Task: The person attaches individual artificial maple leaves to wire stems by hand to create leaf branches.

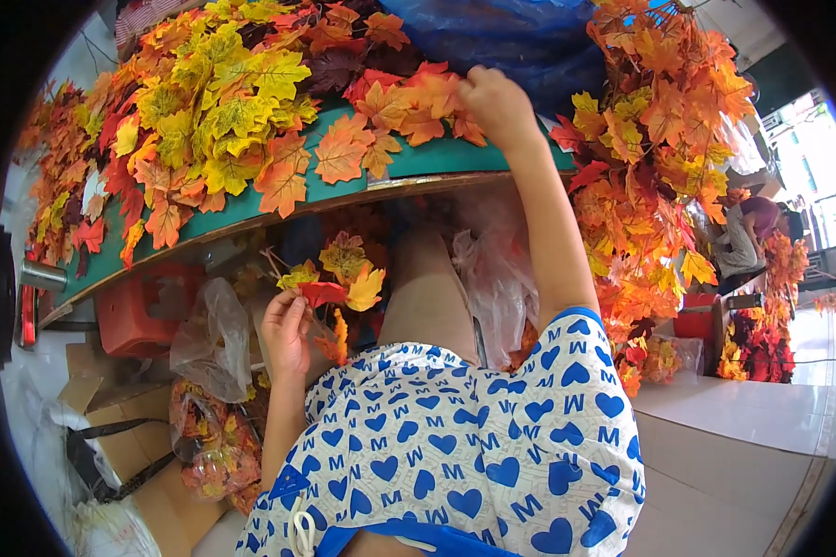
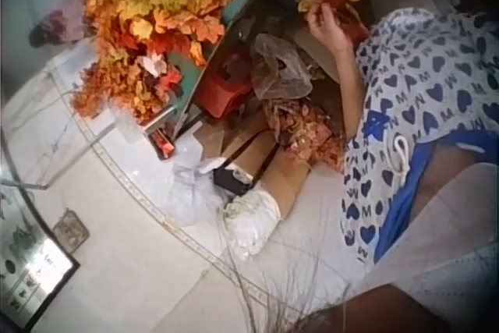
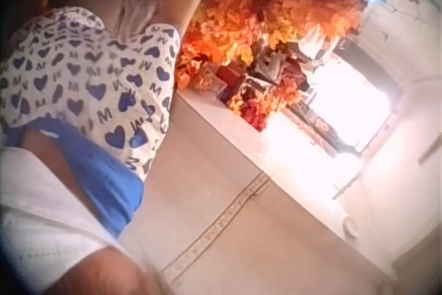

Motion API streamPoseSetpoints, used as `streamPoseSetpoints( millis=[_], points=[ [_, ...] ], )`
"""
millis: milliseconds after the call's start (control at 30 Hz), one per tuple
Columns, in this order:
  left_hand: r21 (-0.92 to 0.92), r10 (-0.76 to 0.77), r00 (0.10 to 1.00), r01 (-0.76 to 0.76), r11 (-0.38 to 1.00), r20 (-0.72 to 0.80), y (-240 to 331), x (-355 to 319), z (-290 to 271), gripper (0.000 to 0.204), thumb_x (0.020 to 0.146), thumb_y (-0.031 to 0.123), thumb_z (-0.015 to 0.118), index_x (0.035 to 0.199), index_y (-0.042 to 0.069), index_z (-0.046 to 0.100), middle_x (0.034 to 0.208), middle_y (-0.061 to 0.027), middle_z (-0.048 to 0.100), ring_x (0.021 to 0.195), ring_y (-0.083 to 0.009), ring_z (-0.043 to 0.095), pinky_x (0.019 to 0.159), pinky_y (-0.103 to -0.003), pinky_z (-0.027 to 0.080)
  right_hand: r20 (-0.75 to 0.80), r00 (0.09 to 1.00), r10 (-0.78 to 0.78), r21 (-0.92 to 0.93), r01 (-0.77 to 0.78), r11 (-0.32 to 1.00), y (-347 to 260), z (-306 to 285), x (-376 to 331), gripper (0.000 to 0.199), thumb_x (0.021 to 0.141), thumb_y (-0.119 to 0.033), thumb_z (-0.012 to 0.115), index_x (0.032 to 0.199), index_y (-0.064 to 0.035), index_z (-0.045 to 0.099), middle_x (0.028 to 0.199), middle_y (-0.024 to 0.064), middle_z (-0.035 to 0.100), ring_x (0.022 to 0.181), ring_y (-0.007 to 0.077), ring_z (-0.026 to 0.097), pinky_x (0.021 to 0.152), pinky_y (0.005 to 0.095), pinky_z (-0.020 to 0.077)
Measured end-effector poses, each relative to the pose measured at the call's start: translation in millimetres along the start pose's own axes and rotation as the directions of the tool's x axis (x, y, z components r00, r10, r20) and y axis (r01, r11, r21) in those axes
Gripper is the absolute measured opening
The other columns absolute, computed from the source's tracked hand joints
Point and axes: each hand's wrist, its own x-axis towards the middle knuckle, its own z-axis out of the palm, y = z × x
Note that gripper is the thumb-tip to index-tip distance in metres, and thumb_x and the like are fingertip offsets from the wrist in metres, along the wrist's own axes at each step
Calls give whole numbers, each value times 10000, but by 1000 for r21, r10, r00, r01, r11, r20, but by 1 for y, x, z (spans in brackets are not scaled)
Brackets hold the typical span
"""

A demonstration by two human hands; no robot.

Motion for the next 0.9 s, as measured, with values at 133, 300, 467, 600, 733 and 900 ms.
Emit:
streamPoseSetpoints(
  millis=[133,300,467,600,733,900],
  points=[
    [151,31,999,-25,988,-40,13,-4,9,156,844,1,595,999,-6,601,943,-20,591,796,-73,542,691,-191,431,-441,831,338,230,-259,938,14,-10,3,124,788,-60,546,866,-68,642,847,110,634,816,301,608,689,373,514],
    [86,117,988,-125,988,98,7,4,34,230,814,-45,618,1038,-32,573,892,-32,584,795,-75,553,720,-200,474,217,617,756,883,206,-421,-60,-34,-18,282,843,-4,610,1116,23,545,1024,118,617,931,238,635,783,341,552],
    [197,150,988,-156,968,46,16,-2,41,200,812,-46,616,1000,-25,550,850,-35,589,749,-74,556,685,-194,468,621,724,300,582,-169,-796,-227,-79,-44,313,860,-27,600,1158,5,509,980,78,615,886,228,641,826,321,546],
    [35,205,978,-206,978,19,22,-5,49,203,808,-65,605,997,-24,542,864,-52,598,754,-78,567,694,-189,470,694,677,243,574,-317,-755,-266,-53,-67,216,856,-89,633,1046,-4,578,929,58,630,850,191,646,762,296,558],
    [-34,170,985,-169,985,42,24,-6,47,214,798,-86,604,994,-25,542,918,-59,597,797,-84,572,733,-202,479,826,562,46,204,-221,-954,-277,-47,-74,66,852,-81,638,895,-42,609,885,53,641,793,124,623,718,247,543],
    [-63,136,990,-133,989,36,20,-4,47,218,794,-92,602,993,-27,541,950,-63,597,833,-92,576,787,-216,481,831,556,3,138,-202,-970,-280,-44,-73,63,860,-93,629,904,-52,613,886,47,643,800,125,622,725,239,538]
  ],
)
